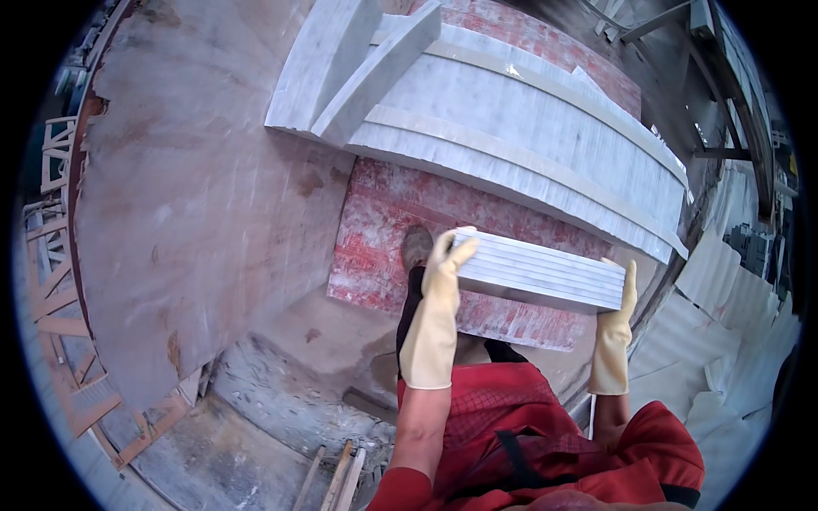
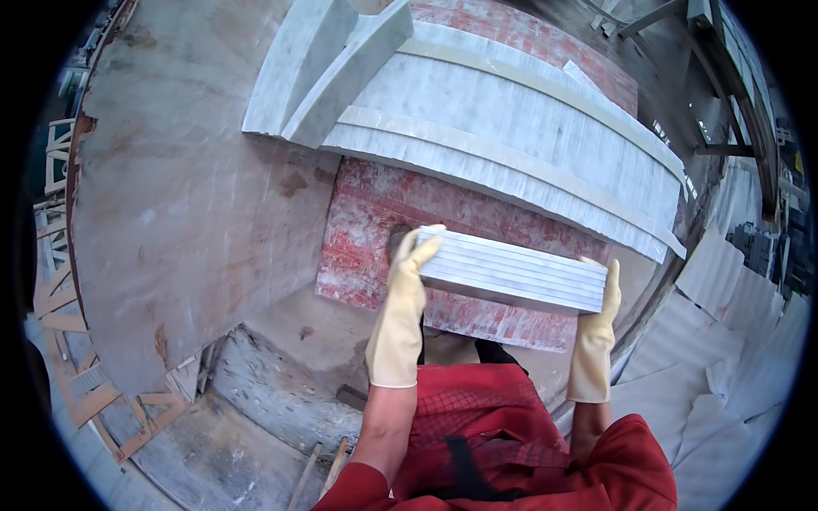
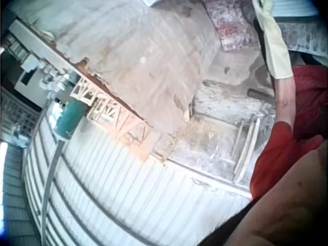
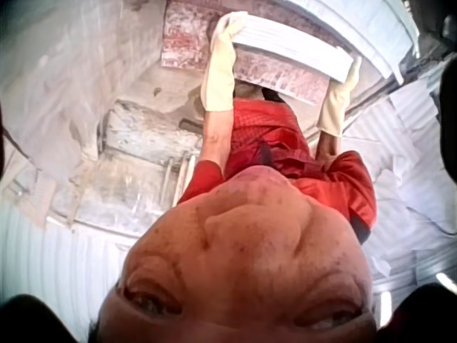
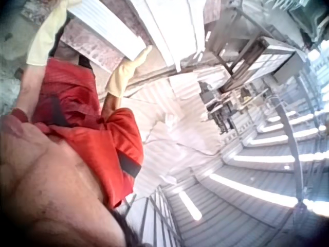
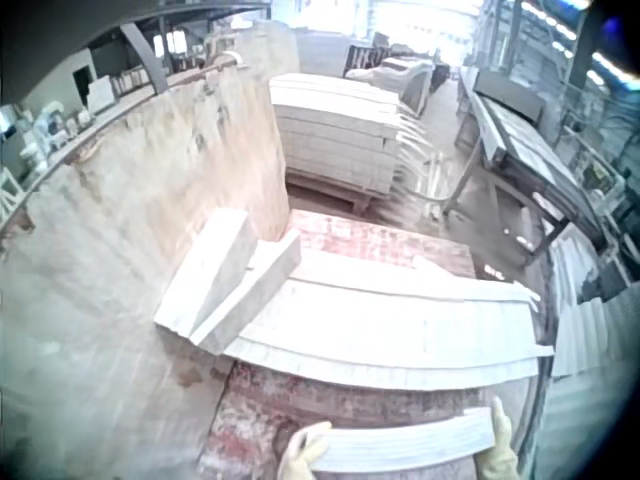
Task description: The person repeatedly picks up rectangular white tiles from a stack and places them one by one onto a metal mesh rack. The person also briefly moves a red plastic stool out of the way before resuming tile placement.
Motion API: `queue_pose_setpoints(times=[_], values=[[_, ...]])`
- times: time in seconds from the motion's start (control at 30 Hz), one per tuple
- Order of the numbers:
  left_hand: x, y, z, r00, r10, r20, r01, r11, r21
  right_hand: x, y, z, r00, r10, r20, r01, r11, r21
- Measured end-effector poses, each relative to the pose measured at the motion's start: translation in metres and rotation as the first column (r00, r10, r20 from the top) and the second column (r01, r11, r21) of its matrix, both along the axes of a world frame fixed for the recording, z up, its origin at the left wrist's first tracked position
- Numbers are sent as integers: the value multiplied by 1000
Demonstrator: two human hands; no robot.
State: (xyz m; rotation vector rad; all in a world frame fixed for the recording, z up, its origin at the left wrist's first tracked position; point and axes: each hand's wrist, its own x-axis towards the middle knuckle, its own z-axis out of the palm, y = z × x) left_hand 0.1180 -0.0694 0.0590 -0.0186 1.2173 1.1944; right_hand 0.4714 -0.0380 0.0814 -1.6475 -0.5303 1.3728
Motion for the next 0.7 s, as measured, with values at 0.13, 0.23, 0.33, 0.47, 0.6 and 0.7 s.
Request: queue_pose_setpoints(times=[0.13,0.23,0.33,0.47,0.6,0.7], values=[[58,-22,11,993,-97,69,108,977,-183,62,-53,13,990,-142,23,144,983,-110],[93,-55,16,978,-189,93,206,947,-247,83,-91,43,970,-238,42,242,951,-194],[119,-97,37,981,-179,73,193,928,-319,107,-123,68,985,-161,57,171,939,-298],[141,-161,60,996,-21,87,53,926,-374,116,-150,102,995,9,99,32,913,-406],[149,-210,109,1000,26,3,-23,925,-379,124,-176,139,998,53,-21,-57,925,-375],[171,-248,154,997,67,-45,-79,917,-391,153,-202,159,995,80,-66,-99,926,-365]])
